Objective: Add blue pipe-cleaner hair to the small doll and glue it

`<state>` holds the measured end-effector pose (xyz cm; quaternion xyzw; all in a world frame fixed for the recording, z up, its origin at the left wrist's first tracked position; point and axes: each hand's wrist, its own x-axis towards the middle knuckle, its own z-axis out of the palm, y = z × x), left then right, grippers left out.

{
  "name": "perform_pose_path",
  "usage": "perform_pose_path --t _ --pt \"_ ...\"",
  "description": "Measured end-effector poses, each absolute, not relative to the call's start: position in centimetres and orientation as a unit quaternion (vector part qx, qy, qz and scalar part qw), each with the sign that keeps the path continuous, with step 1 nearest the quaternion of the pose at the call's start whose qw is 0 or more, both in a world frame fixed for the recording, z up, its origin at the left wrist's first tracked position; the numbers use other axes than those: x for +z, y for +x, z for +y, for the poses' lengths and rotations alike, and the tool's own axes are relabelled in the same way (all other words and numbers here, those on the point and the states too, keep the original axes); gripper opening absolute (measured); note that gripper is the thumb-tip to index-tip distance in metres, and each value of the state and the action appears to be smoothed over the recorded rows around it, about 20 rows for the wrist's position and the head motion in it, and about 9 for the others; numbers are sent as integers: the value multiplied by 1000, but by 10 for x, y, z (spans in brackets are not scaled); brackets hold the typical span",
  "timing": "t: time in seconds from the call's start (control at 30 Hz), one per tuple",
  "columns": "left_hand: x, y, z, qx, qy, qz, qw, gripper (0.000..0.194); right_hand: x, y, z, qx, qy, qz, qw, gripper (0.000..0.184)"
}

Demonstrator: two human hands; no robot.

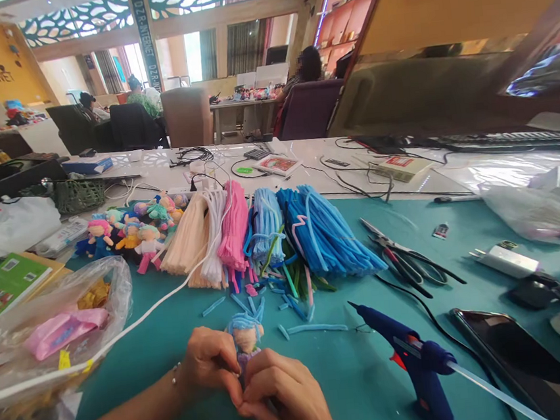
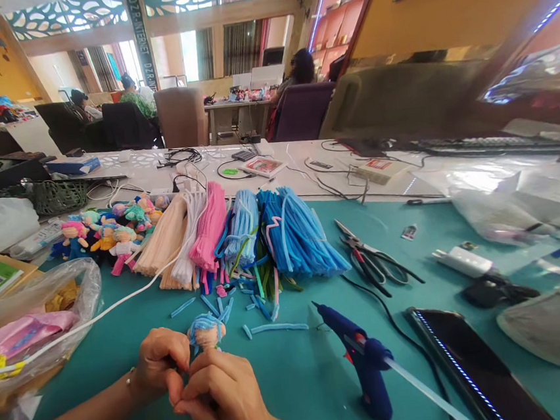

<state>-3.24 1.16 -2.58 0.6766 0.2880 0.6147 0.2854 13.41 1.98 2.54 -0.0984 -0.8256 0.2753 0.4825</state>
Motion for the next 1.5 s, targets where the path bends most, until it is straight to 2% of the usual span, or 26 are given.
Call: perform_pose_path --t 0.23,0.43,0.6,0.73,0.9,1.03,1.1,1.23,1.33,1.4,1.5 --pt "-28 -32 10 616 671 298 287 55 26 134 20 253 -112 -824 494 7" --pt "-24 -33 10 617 675 278 294 51 25 133 19 260 -103 -827 488 13" --pt "-23 -31 10 620 660 301 299 57 23 133 18 264 -94 -832 479 16" --pt "-20 -34 10 653 607 351 286 61 24 136 22 321 -120 -796 500 18" --pt "-14 -41 14 671 532 438 275 46 25 140 38 399 -232 -622 633 24" --pt "-8 -41 15 602 527 550 241 22 23 141 47 438 -247 -563 656 28" --pt "-7 -41 15 550 559 578 227 22 21 140 49 416 -240 -584 654 31" --pt "-10 -40 15 450 626 596 224 46 27 140 48 355 -226 -646 637 38" --pt "-14 -40 16 397 649 608 227 54 43 147 44 343 -210 -690 601 43" --pt "-16 -40 17 385 656 607 230 55 58 156 38 325 -202 -757 529 43" --pt "-19 -40 18 387 646 612 242 54 78 177 23 287 -205 -848 395 34"
